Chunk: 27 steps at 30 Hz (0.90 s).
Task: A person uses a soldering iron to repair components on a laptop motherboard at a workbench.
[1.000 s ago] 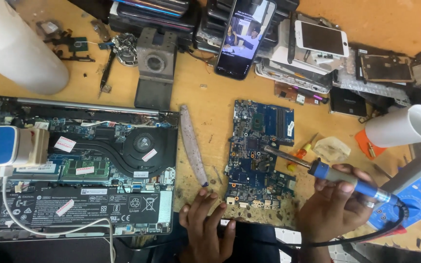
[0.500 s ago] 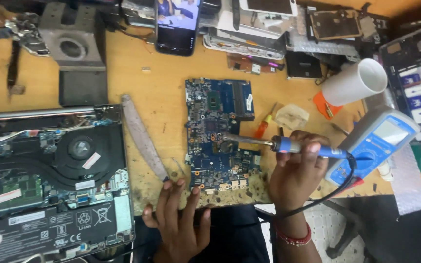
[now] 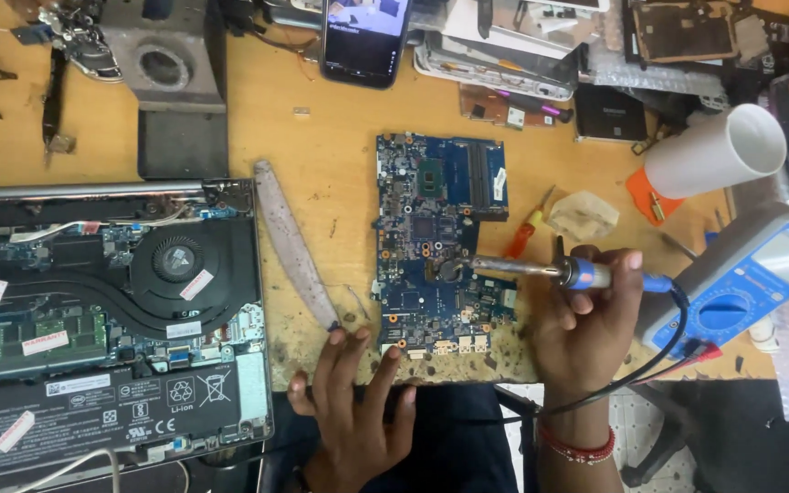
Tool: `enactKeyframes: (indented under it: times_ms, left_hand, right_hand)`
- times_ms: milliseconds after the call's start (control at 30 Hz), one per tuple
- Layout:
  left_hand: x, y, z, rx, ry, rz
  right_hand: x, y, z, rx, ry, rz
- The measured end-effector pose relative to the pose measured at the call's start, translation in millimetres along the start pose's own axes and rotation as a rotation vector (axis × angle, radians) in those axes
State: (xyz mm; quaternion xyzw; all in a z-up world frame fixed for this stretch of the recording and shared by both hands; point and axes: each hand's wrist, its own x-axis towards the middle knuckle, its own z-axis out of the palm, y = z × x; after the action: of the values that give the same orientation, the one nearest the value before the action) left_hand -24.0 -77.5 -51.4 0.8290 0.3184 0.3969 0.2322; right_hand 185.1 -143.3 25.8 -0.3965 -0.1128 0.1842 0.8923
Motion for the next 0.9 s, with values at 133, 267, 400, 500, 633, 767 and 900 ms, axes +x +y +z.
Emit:
enactKeyframes:
  times_ms: [133, 267, 400, 500, 633, 767, 900]
  left_hand:
    - [1, 1, -4, -0.006, -0.049, -0.010]
    - [-3, -4, -2, -0.016, -0.075, -0.018]
    - [-2, -6, -1, -0.016, -0.046, 0.028]
    - [0, -5, -2, -0.011, -0.032, 0.031]
    - [1, -4, -3, -0.010, -0.030, 0.037]
    - [0, -6, -3, -0.004, -0.072, 0.008]
    - [2, -10, 0, 0.017, -0.025, 0.108]
  right_hand:
    - [3, 0, -14, 0.156, -0.043, 0.103]
    - [4, -1, -14, 0.179, -0.036, 0.122]
    - [4, 0, -11, 0.183, -0.005, 0.122]
    - [3, 0, -9, 0.206, -0.036, 0.126]
    - [-2, 0, -6, 0.007, -0.054, 0.001]
    - [-5, 11, -15, -0.246, -0.083, -0.276]
    - [-14, 20, -20, -0.509, -0.075, -0.597]
